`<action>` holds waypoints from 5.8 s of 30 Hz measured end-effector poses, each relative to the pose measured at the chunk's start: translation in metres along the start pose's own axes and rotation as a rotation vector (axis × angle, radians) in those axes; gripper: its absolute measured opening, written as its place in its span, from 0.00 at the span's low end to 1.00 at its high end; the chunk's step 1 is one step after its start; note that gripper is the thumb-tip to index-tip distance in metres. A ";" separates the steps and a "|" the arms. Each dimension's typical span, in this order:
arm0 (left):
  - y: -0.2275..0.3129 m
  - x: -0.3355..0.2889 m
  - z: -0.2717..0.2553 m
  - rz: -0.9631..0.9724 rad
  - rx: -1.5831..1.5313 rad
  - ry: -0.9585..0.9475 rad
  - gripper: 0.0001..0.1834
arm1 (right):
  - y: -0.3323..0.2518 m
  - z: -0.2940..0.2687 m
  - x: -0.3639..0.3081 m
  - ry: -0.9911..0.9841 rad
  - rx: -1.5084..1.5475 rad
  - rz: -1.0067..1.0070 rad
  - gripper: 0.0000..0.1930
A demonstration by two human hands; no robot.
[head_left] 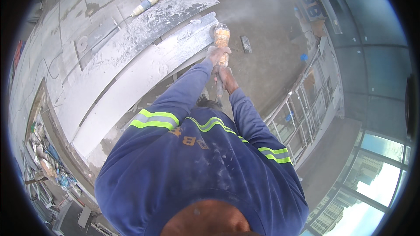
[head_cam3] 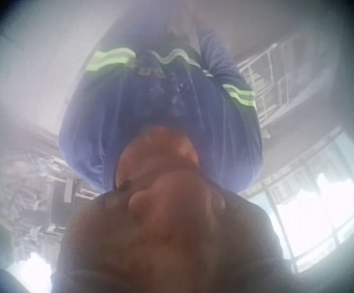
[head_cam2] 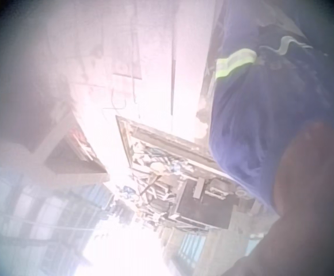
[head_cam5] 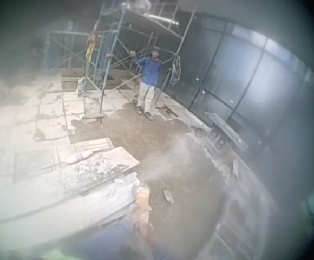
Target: The person uses an angle grinder to cut or grind a stack of stone slabs on a construction site. The worker holds the tool with both hands and moves it along the slab edges, generating dust and debris throughout the clip.
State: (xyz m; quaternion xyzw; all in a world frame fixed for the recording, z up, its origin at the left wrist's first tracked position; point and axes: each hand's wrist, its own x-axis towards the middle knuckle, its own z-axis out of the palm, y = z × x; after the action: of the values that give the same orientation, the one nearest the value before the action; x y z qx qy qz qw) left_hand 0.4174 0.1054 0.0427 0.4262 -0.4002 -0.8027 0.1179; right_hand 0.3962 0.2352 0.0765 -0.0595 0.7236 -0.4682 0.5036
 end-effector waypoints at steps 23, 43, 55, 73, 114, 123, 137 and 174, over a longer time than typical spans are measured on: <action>0.002 -0.029 -0.017 0.012 0.055 0.003 0.18 | 0.017 0.023 -0.011 -0.015 0.108 0.028 0.05; 0.012 0.013 0.026 0.043 0.150 0.092 0.24 | -0.022 -0.025 0.009 -0.058 0.033 0.019 0.03; 0.006 0.002 0.020 0.032 0.103 0.079 0.22 | -0.015 -0.022 0.007 -0.053 0.054 0.045 0.02; 0.004 0.037 0.028 0.029 0.086 0.106 0.27 | -0.024 -0.033 0.026 -0.083 0.012 0.015 0.05; -0.006 0.004 0.027 0.066 0.152 0.182 0.26 | -0.019 -0.041 -0.003 -0.177 0.016 0.050 0.02; -0.007 -0.001 0.049 -0.014 0.220 0.280 0.24 | -0.025 -0.064 -0.011 -0.215 0.017 0.104 0.03; 0.011 -0.001 0.062 -0.025 0.253 0.308 0.28 | -0.021 -0.078 0.012 -0.213 -0.002 0.122 0.04; -0.015 -0.014 0.033 0.010 0.245 0.306 0.29 | -0.002 -0.048 -0.006 -0.112 -0.152 0.085 0.04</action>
State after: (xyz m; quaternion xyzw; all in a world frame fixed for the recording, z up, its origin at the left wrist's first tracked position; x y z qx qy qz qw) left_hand 0.4026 0.1400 0.0502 0.5523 -0.4743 -0.6734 0.1286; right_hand 0.3609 0.2668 0.0850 -0.0928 0.7298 -0.3860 0.5566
